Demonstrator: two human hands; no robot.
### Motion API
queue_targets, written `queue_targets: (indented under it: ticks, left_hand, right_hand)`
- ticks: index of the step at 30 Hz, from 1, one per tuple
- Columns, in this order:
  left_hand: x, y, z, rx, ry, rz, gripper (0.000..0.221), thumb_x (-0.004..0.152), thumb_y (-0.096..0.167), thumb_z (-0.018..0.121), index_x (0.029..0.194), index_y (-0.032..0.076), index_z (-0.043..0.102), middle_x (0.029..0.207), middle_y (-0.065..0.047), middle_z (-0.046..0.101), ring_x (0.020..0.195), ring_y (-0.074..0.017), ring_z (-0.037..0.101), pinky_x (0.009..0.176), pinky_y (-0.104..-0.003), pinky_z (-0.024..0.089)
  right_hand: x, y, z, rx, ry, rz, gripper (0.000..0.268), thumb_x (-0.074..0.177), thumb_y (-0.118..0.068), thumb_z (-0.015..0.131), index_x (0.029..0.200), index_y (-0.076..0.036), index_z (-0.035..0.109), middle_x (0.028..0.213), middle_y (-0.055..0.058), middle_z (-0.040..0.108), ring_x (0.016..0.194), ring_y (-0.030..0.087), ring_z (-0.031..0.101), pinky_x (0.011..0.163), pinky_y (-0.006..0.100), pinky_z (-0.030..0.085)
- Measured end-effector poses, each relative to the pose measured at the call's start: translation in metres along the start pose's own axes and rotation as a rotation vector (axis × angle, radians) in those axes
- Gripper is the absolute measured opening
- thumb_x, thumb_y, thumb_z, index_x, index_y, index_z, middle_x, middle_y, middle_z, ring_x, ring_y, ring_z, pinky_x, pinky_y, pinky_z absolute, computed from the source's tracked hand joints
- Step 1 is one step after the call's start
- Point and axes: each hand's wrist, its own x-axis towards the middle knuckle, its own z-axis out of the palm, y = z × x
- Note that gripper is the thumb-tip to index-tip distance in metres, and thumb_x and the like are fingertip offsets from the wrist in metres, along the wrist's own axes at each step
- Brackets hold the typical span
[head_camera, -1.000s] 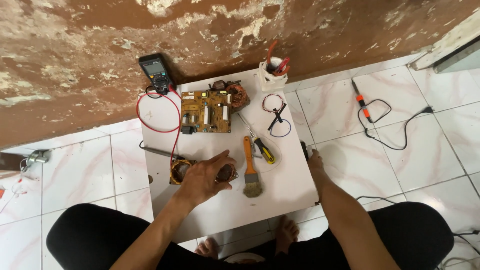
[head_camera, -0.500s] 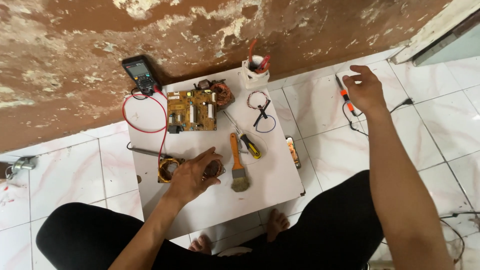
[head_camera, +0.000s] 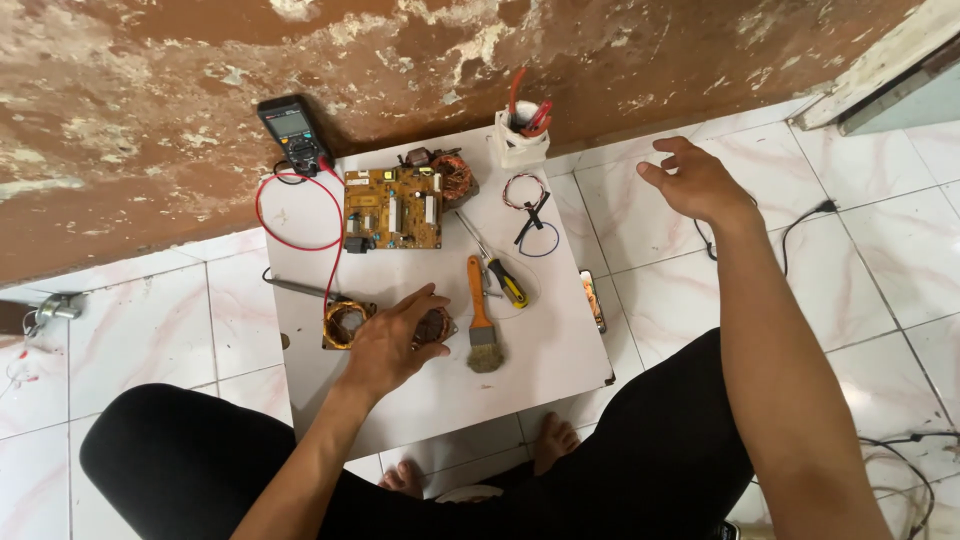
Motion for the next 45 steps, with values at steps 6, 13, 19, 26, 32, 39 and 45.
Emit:
queue_targets:
  ticks: [6, 13, 19, 26, 32, 39, 45]
  left_hand:
    - [-0.006, 0.008, -0.013, -0.037, -0.023, -0.042, 0.077, 0.078, 0.029, 0.086, 0.146, 0.030, 0.051, 0.159, -0.002, 0.046, 0.132, -0.0370, 0.056, 0.108, -0.049, 0.050]
    - [-0.010, 0.001, -0.025, -0.036, -0.083, -0.092, 0.073, 0.082, 0.036, 0.085, 0.146, 0.026, 0.053, 0.147, -0.007, 0.058, 0.130, -0.0320, 0.060, 0.106, -0.048, 0.052]
    - [-0.010, -0.008, -0.018, -0.062, -0.031, -0.022, 0.069, 0.081, 0.025, 0.085, 0.143, 0.021, 0.056, 0.139, -0.010, 0.064, 0.125, -0.0313, 0.063, 0.101, -0.047, 0.055]
    - [-0.015, 0.007, -0.035, -0.136, -0.075, 0.035, 0.066, 0.084, 0.012, 0.080, 0.145, 0.019, 0.055, 0.147, -0.015, 0.056, 0.131, -0.0360, 0.058, 0.103, -0.048, 0.054]
    - [-0.007, -0.006, -0.027, -0.141, -0.028, 0.029, 0.067, 0.084, 0.012, 0.079, 0.146, 0.019, 0.053, 0.150, -0.016, 0.051, 0.135, -0.0371, 0.053, 0.106, -0.046, 0.053]
    - [-0.007, -0.002, -0.034, -0.130, -0.013, 0.032, 0.060, 0.086, 0.012, 0.078, 0.142, 0.014, 0.057, 0.138, -0.017, 0.060, 0.128, -0.0331, 0.061, 0.101, -0.043, 0.057]
    - [-0.006, -0.003, -0.029, -0.044, 0.029, 0.043, 0.060, 0.084, 0.016, 0.080, 0.140, 0.014, 0.059, 0.134, -0.016, 0.063, 0.124, -0.0314, 0.063, 0.096, -0.043, 0.059]
  right_hand:
    - [-0.002, -0.004, 0.025, 0.102, 0.219, -0.245, 0.038, 0.101, -0.035, 0.065, 0.129, -0.010, 0.070, 0.114, 0.024, 0.071, 0.107, 0.038, 0.068, 0.092, 0.049, 0.053]
    - [-0.085, -0.075, 0.082, 0.305, -0.353, -0.177, 0.043, 0.096, -0.029, 0.051, 0.085, 0.004, 0.078, 0.084, 0.029, 0.077, 0.076, 0.034, 0.074, 0.080, 0.045, 0.058]
    - [-0.094, -0.092, 0.138, -0.016, -0.114, -0.237, 0.039, 0.093, -0.042, 0.067, 0.085, -0.005, 0.076, 0.072, 0.019, 0.074, 0.074, 0.037, 0.075, 0.071, 0.045, 0.058]
    - [-0.025, -0.068, 0.199, 0.245, 0.282, -0.565, 0.034, 0.086, -0.021, 0.083, 0.118, -0.015, 0.074, 0.102, 0.008, 0.066, 0.096, 0.027, 0.061, 0.084, 0.037, 0.051]
    - [-0.028, -0.095, 0.188, 0.343, 0.104, -0.669, 0.009, 0.092, -0.023, 0.078, 0.099, -0.019, 0.081, 0.124, 0.009, 0.065, 0.113, 0.028, 0.055, 0.100, 0.040, 0.043]
    - [-0.047, -0.101, 0.173, 0.523, 0.155, -0.798, 0.014, 0.099, -0.006, 0.067, 0.105, -0.009, 0.079, 0.099, 0.014, 0.078, 0.093, 0.027, 0.074, 0.084, 0.041, 0.055]
    - [-0.063, -0.101, 0.145, 0.397, 0.268, -0.844, 0.024, 0.101, 0.001, 0.062, 0.116, -0.008, 0.078, 0.086, 0.010, 0.076, 0.072, 0.024, 0.071, 0.070, 0.035, 0.054]
